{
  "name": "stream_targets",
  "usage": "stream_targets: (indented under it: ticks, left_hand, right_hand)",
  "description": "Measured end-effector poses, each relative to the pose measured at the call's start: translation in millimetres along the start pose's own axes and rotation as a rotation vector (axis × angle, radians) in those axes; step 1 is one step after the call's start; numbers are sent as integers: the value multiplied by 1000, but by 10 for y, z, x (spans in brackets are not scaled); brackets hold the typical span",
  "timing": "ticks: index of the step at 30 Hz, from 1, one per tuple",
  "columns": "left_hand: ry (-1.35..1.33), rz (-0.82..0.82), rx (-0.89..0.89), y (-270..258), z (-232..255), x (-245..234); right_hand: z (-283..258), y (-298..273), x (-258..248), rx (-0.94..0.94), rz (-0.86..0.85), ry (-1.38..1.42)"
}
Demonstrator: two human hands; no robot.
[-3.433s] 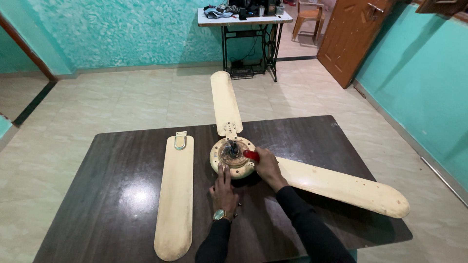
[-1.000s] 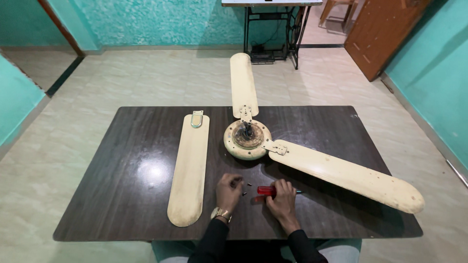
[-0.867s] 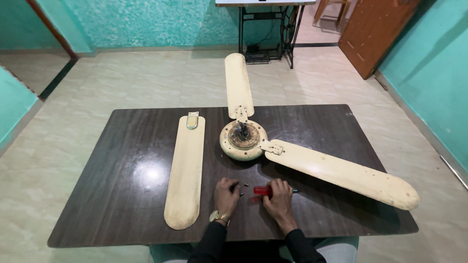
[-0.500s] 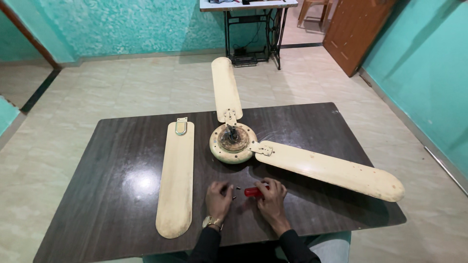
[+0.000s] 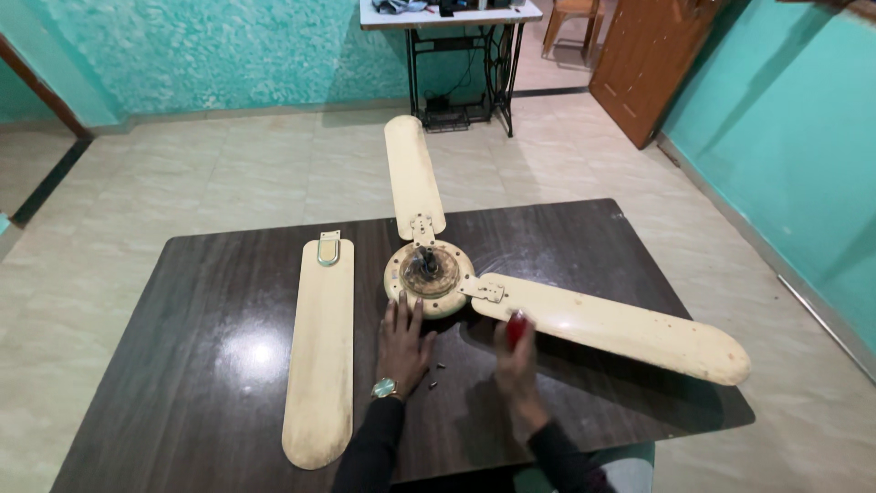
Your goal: The person uses a red screwdriver to remove screws from the fan blade mounts and detaches each blade from the fan motor housing. The blades are placed on the table, and the motor housing is briefly inspected before the person begins reattaching one blade.
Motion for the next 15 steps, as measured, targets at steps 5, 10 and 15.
stream_targets:
  ticks: [5, 10, 15]
  left_hand:
    - [-6, 36, 6, 38, 47, -78]
    - [8, 28, -16, 57, 61, -107]
    - [13, 45, -8, 61, 61, -103]
  right_hand:
    - [-230, 939, 63, -12, -174, 294]
    - [-537, 1484, 229, -136, -181, 54]
    - [-529, 1537, 461, -188, -253, -163]
Point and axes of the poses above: each hand's wrist, its own y-axis towards the middle knuckle, its own x-axis out of the palm, z = x × y, the point moved 5 cm from there along y, towards the middle knuckle, and after that the axes turned 3 degrees about -y, right-handed, at the moved point
